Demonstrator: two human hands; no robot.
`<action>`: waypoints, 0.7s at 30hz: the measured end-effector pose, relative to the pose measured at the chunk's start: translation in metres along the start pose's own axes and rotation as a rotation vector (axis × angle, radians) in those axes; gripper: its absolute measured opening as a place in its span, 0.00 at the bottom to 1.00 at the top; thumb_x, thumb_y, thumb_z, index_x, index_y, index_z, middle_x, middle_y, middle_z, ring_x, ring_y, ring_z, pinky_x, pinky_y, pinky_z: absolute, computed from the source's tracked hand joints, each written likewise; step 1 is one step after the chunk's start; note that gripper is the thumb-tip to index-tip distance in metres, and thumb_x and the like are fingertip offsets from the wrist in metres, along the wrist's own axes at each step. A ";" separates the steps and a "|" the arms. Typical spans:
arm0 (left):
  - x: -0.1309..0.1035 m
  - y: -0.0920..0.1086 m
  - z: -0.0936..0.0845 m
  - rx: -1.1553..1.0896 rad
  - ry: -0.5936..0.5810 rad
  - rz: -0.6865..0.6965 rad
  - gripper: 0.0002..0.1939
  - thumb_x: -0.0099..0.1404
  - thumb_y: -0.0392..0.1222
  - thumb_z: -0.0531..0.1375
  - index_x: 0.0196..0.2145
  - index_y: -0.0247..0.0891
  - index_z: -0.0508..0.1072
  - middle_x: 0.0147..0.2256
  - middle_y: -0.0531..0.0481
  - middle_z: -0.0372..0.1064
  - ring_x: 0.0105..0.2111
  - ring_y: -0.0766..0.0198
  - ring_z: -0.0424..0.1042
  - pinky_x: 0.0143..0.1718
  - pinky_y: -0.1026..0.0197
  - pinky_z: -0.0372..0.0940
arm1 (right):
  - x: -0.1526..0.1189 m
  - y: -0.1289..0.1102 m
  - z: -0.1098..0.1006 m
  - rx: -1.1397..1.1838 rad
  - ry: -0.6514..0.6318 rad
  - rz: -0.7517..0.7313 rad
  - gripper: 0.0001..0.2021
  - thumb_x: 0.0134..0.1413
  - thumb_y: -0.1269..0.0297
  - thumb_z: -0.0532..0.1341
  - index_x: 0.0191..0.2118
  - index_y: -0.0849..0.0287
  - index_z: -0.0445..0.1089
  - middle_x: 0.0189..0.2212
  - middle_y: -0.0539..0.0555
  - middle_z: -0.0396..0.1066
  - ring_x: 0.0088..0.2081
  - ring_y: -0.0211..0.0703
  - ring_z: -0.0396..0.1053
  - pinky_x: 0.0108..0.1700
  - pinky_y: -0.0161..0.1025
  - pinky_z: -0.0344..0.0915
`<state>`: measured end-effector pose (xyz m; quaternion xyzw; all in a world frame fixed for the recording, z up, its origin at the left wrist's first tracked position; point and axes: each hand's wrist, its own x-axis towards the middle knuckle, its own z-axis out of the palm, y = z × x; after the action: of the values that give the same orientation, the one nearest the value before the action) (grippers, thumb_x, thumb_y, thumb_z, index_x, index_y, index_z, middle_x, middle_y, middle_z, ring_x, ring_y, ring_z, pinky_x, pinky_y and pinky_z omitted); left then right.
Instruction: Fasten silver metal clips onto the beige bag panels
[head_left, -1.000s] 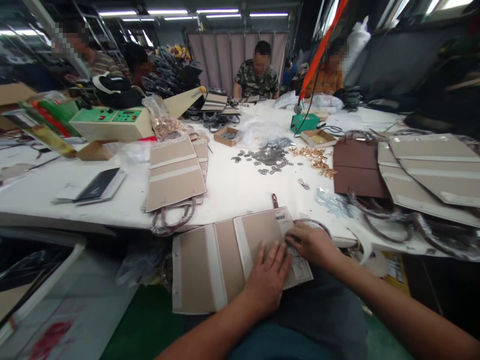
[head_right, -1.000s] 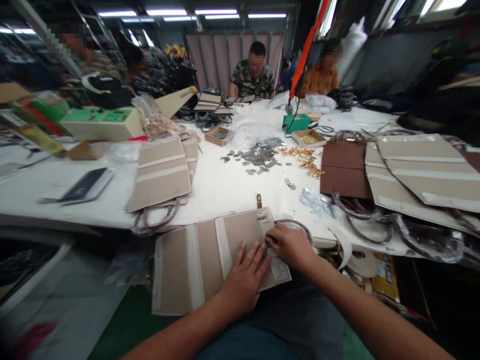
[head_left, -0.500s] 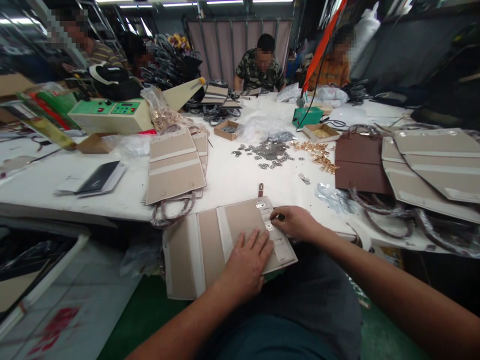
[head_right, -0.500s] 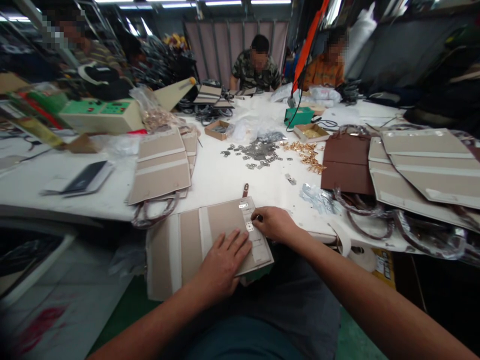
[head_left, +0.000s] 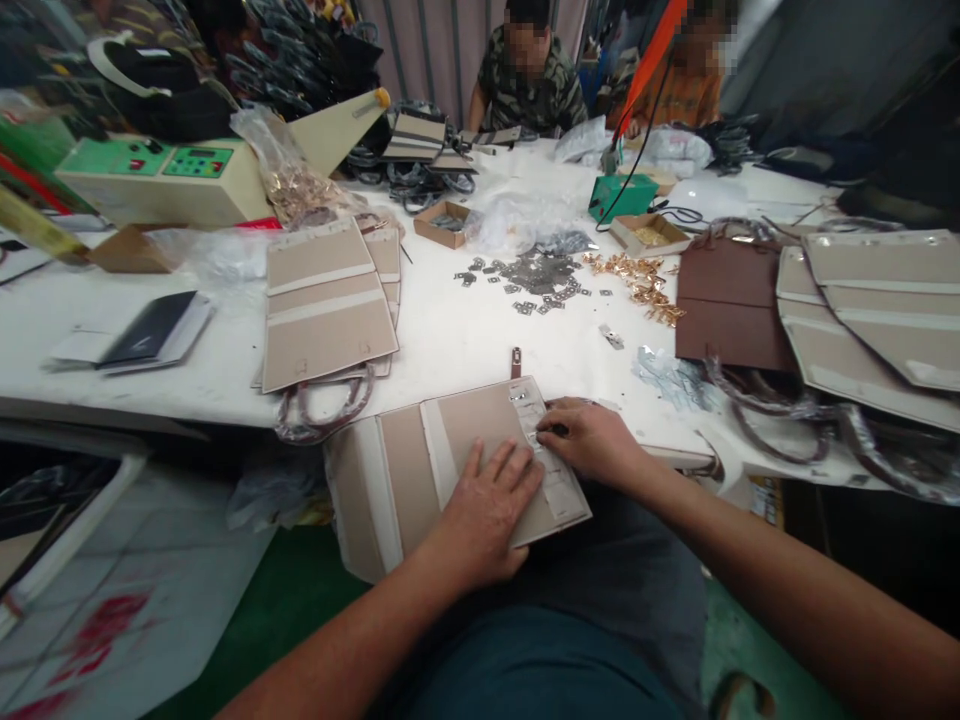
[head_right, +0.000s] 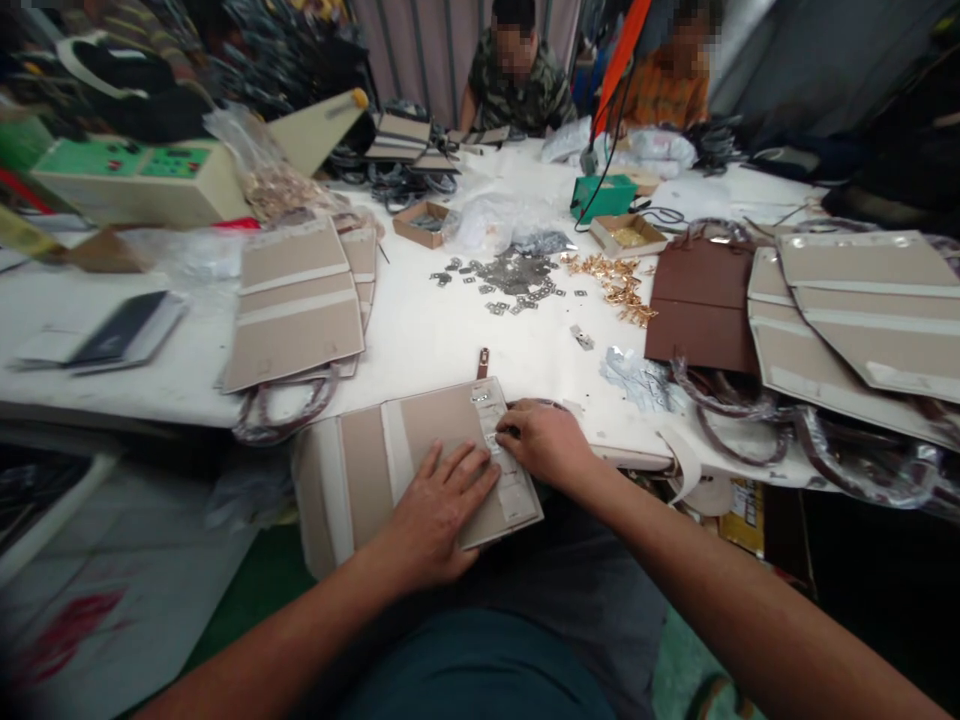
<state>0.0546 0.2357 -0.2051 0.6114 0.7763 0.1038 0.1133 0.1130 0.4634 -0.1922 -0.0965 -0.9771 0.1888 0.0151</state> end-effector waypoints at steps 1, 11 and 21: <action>0.001 0.000 0.000 -0.002 -0.003 -0.003 0.48 0.60 0.53 0.67 0.72 0.39 0.56 0.73 0.37 0.48 0.74 0.40 0.44 0.74 0.31 0.31 | -0.001 -0.002 0.000 -0.039 -0.006 0.000 0.06 0.66 0.61 0.66 0.43 0.49 0.81 0.45 0.50 0.78 0.44 0.46 0.76 0.43 0.38 0.66; 0.010 -0.003 -0.001 0.006 -0.026 -0.005 0.54 0.58 0.57 0.68 0.73 0.35 0.52 0.74 0.29 0.43 0.74 0.38 0.41 0.73 0.31 0.27 | -0.001 -0.008 -0.004 -0.243 -0.102 -0.031 0.11 0.71 0.58 0.59 0.48 0.48 0.80 0.45 0.52 0.76 0.39 0.46 0.75 0.33 0.40 0.60; 0.016 -0.007 0.004 0.002 -0.033 -0.022 0.55 0.59 0.60 0.67 0.74 0.33 0.51 0.73 0.31 0.46 0.73 0.39 0.44 0.74 0.33 0.25 | 0.002 0.005 -0.002 -0.091 -0.080 -0.043 0.09 0.68 0.63 0.63 0.46 0.50 0.82 0.44 0.53 0.77 0.43 0.48 0.76 0.39 0.40 0.66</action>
<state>0.0458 0.2494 -0.2113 0.6045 0.7811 0.0916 0.1267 0.1119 0.4690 -0.1919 -0.0683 -0.9864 0.1475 -0.0241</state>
